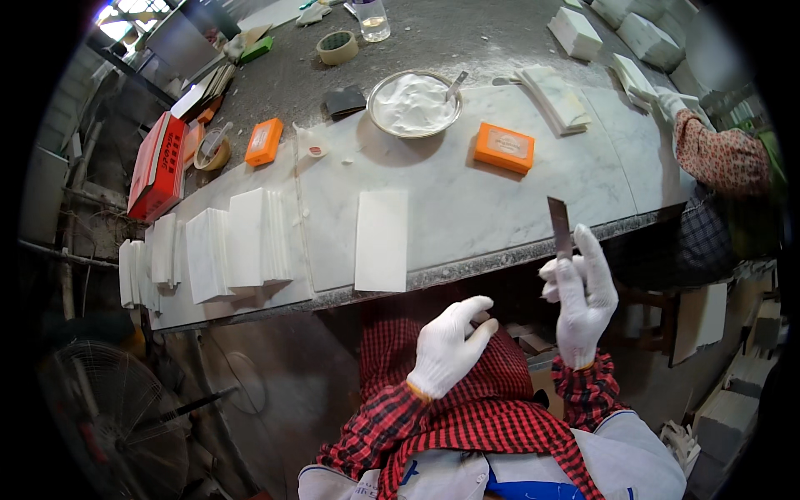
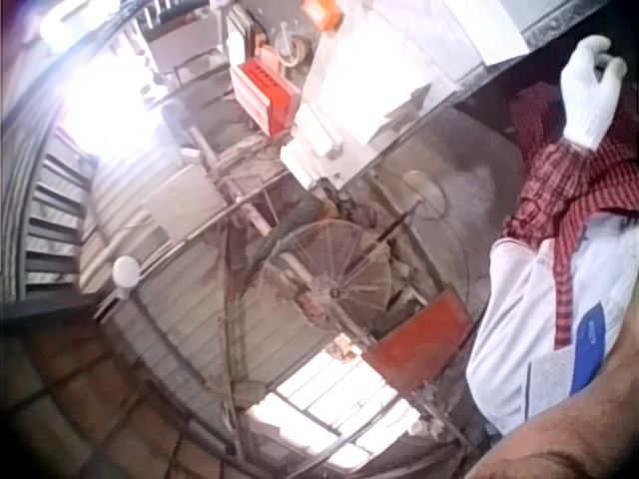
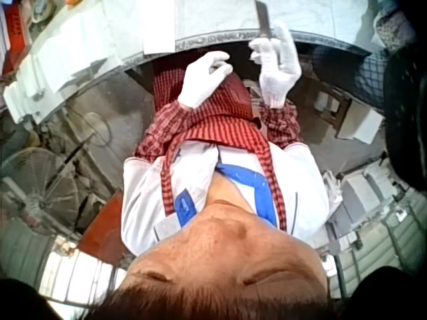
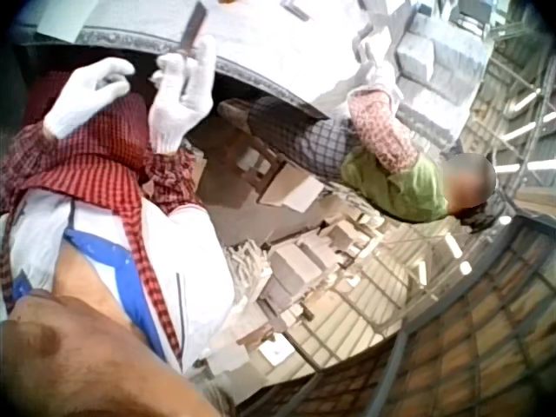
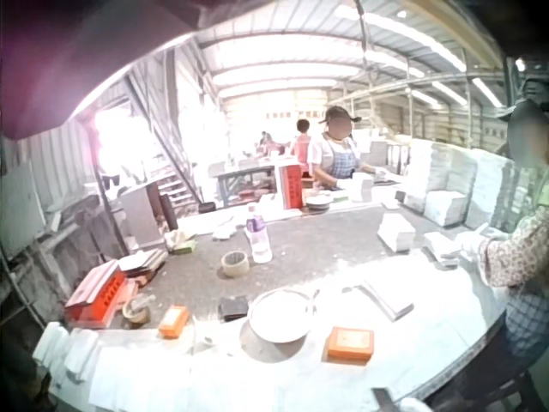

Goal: The person uses a metal scraper to trim the edges of white rectangular blocks on a workbench. They repeatedly scrape each side, flip the block, and place it into a growing stack. Other workers are visible in the background performing similar tasks.

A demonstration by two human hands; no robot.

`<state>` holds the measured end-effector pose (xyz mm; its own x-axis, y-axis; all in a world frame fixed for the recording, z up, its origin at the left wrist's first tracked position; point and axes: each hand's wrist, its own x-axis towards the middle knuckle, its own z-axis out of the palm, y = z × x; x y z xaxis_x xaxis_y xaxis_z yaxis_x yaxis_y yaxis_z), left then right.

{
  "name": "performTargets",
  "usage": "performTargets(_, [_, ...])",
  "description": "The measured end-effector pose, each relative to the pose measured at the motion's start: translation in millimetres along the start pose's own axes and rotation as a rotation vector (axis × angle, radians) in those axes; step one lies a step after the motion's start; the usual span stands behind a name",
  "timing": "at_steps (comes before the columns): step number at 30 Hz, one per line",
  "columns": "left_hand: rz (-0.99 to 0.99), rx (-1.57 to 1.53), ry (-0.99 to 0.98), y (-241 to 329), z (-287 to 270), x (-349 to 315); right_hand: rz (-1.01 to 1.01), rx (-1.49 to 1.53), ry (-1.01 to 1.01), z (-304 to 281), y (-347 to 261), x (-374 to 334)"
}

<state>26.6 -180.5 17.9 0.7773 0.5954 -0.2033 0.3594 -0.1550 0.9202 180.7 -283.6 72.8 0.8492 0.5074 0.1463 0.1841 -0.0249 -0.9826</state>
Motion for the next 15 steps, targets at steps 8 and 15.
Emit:
performTargets(8, [0.352, 0.771, 0.479, -16, -56, 20, 0.482, 0.092, -0.200, -11, 14, 7])
performTargets(15, [0.575, 0.417, 0.028, -14, -69, 56, 0.511, 0.157, -0.261, 0, 19, 14])
